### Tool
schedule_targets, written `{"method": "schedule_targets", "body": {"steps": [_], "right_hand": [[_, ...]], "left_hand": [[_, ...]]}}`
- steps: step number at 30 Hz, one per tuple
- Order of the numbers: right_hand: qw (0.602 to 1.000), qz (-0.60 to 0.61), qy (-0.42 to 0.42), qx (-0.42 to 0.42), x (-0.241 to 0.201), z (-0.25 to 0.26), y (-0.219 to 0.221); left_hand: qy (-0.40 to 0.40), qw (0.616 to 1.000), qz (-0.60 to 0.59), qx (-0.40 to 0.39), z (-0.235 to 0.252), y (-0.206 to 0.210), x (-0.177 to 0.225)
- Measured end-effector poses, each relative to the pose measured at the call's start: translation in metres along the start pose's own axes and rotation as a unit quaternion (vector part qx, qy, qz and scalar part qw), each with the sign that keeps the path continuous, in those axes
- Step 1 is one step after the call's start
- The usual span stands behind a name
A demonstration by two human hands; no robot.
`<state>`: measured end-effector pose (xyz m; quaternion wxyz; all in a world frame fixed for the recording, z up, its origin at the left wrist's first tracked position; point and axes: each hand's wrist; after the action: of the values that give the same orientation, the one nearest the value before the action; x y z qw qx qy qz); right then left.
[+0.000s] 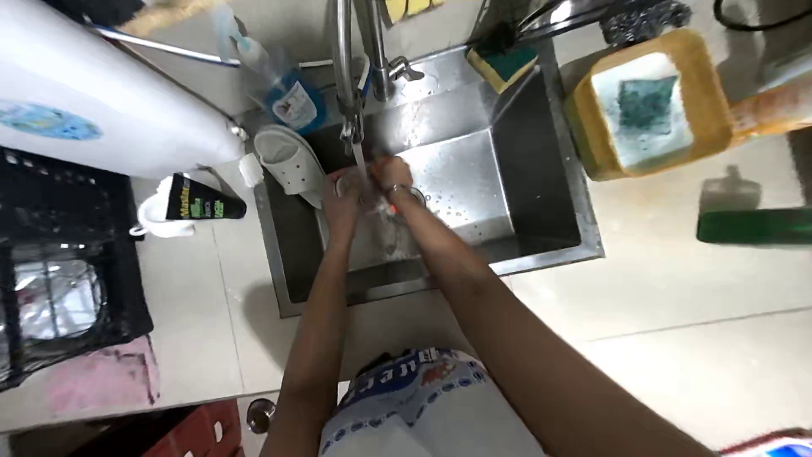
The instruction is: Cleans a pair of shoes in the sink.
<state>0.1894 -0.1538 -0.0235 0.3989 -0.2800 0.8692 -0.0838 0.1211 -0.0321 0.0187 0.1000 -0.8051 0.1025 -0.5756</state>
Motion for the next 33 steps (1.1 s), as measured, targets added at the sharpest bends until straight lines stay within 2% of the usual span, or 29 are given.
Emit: {"method": "schedule_targets", "body": {"steps": [2, 4, 6, 8, 10, 11, 13, 15, 17, 20, 21, 23, 25, 27, 30, 33], "right_hand": [[0.996, 0.015, -0.085, -0.02, -0.021, -0.035, 0.014], [0.994, -0.018, -0.098, -0.053, -0.02, -0.048, 0.028], [0.994, -0.066, -0.044, -0.072, 0.012, -0.02, 0.035], [0.994, -0.092, 0.024, -0.057, 0.025, 0.024, 0.021], [0.99, -0.114, 0.066, -0.051, 0.033, 0.044, 0.019], [0.989, -0.113, 0.069, -0.066, 0.027, 0.035, 0.023], [0.988, -0.105, 0.022, -0.108, 0.002, 0.003, 0.033], [0.986, -0.111, -0.014, -0.125, 0.002, -0.027, 0.045], [0.985, -0.125, -0.03, -0.115, 0.021, -0.007, 0.038], [0.986, -0.142, 0.051, -0.065, 0.049, 0.065, 0.019], [0.987, -0.13, 0.079, -0.05, 0.053, 0.074, 0.019], [0.992, -0.106, 0.048, -0.054, 0.036, 0.059, 0.029], [0.988, -0.103, -0.019, -0.117, 0.02, 0.007, 0.048], [0.966, -0.175, -0.059, -0.181, 0.01, -0.017, 0.065], [0.975, -0.157, -0.051, -0.151, 0.026, 0.035, 0.057], [0.984, -0.153, 0.046, -0.078, 0.035, 0.1, 0.042]], "left_hand": [[-0.03, 1.0, -0.001, 0.009, 0.0, -0.017, -0.011], [-0.062, 0.998, 0.011, 0.014, -0.011, -0.034, -0.025], [-0.091, 0.995, 0.031, 0.013, -0.032, -0.042, -0.039], [-0.101, 0.994, 0.034, 0.019, -0.04, -0.039, -0.047], [-0.132, 0.99, 0.043, 0.023, -0.055, -0.033, -0.052], [-0.144, 0.988, 0.059, 0.024, -0.058, -0.036, -0.053], [-0.149, 0.985, 0.083, 0.027, -0.056, -0.043, -0.056], [-0.159, 0.982, 0.097, 0.023, -0.061, -0.043, -0.057], [-0.157, 0.982, 0.105, 0.022, -0.066, -0.04, -0.059], [-0.152, 0.984, 0.091, 0.025, -0.073, -0.03, -0.065], [-0.154, 0.984, 0.084, 0.026, -0.075, -0.03, -0.068], [-0.16, 0.983, 0.083, 0.033, -0.07, -0.039, -0.076], [-0.174, 0.981, 0.085, 0.031, -0.069, -0.046, -0.085], [-0.182, 0.978, 0.099, 0.027, -0.069, -0.051, -0.088], [-0.181, 0.979, 0.086, 0.022, -0.077, -0.05, -0.094], [-0.172, 0.983, 0.07, 0.014, -0.083, -0.045, -0.091]]}}
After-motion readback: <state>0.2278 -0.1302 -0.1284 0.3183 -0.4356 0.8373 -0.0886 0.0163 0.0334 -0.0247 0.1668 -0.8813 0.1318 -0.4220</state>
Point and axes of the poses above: each hand's wrist, its own z-axis towards the middle knuckle, its own y-axis out of the palm, x = y × z, and after that the axes turned 14 degrees about -x, right-handed
